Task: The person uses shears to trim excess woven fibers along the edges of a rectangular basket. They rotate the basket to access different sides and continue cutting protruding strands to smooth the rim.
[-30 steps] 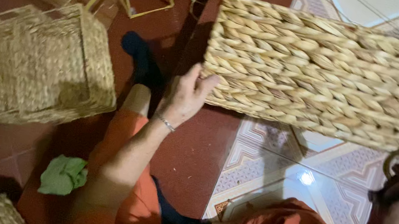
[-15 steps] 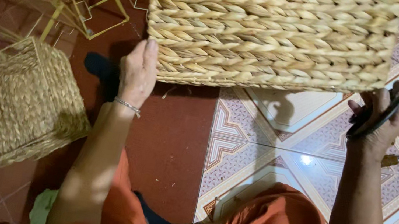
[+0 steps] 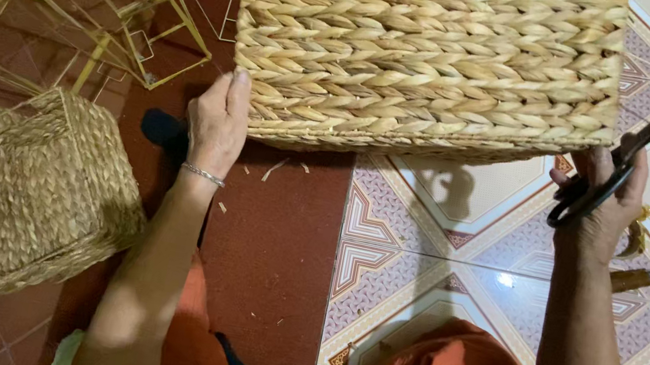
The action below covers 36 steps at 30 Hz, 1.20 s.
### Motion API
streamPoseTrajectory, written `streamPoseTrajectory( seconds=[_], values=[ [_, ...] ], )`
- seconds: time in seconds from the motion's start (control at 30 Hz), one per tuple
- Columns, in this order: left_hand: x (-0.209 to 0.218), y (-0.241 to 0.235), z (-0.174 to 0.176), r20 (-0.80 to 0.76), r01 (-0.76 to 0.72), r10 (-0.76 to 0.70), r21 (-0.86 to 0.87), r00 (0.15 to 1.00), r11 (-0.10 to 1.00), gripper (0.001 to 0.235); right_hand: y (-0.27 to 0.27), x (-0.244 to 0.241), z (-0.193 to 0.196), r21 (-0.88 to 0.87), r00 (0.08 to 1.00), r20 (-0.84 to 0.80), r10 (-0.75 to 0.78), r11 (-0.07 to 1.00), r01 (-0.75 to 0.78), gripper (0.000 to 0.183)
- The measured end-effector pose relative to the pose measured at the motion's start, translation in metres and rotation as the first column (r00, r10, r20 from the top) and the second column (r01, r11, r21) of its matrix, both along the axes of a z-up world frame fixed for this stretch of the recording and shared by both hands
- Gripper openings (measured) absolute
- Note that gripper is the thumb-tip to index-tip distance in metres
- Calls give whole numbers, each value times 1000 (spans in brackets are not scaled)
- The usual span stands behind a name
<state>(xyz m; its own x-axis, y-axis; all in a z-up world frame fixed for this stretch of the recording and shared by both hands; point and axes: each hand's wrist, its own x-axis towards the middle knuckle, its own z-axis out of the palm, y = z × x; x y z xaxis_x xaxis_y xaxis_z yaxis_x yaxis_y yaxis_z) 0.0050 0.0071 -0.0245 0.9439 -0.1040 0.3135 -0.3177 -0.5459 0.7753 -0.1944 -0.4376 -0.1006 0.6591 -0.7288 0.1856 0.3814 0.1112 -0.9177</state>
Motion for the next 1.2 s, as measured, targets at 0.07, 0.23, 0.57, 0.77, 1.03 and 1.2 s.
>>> streamPoseTrajectory(
  seconds=[0.07, 0.23, 0.57, 0.77, 1.03, 1.2],
  values=[
    [-3, -1, 2, -44, -34, 36, 51, 998, 998, 41, -4, 0, -4, -7, 1000, -25, -12, 1000, 11, 58],
    [2, -27, 9, 717, -145, -72, 237, 693, 961, 31, -21, 17, -8, -45, 999, -32, -5, 999, 4, 51],
    [-45, -121, 12, 595, 382, -550, 397, 586, 835, 12, -19, 15, -5, -34, 999, -39, 15, 999, -16, 46],
    [-52, -132, 24, 493, 390, -571, 427, 657, 816, 1, -19, 13, -6, 2, 999, -51, 4, 1000, -4, 51],
    [-39, -152, 6, 563, 223, -569, 566, 599, 794, 5, -23, 17, -12, -5, 1000, -13, -4, 1000, 4, 53],
    [-31, -145, 11, 404, 388, -608, 505, 684, 771, 10, -23, 18, -7, 22, 998, -48, -28, 999, 29, 54]
  ],
)
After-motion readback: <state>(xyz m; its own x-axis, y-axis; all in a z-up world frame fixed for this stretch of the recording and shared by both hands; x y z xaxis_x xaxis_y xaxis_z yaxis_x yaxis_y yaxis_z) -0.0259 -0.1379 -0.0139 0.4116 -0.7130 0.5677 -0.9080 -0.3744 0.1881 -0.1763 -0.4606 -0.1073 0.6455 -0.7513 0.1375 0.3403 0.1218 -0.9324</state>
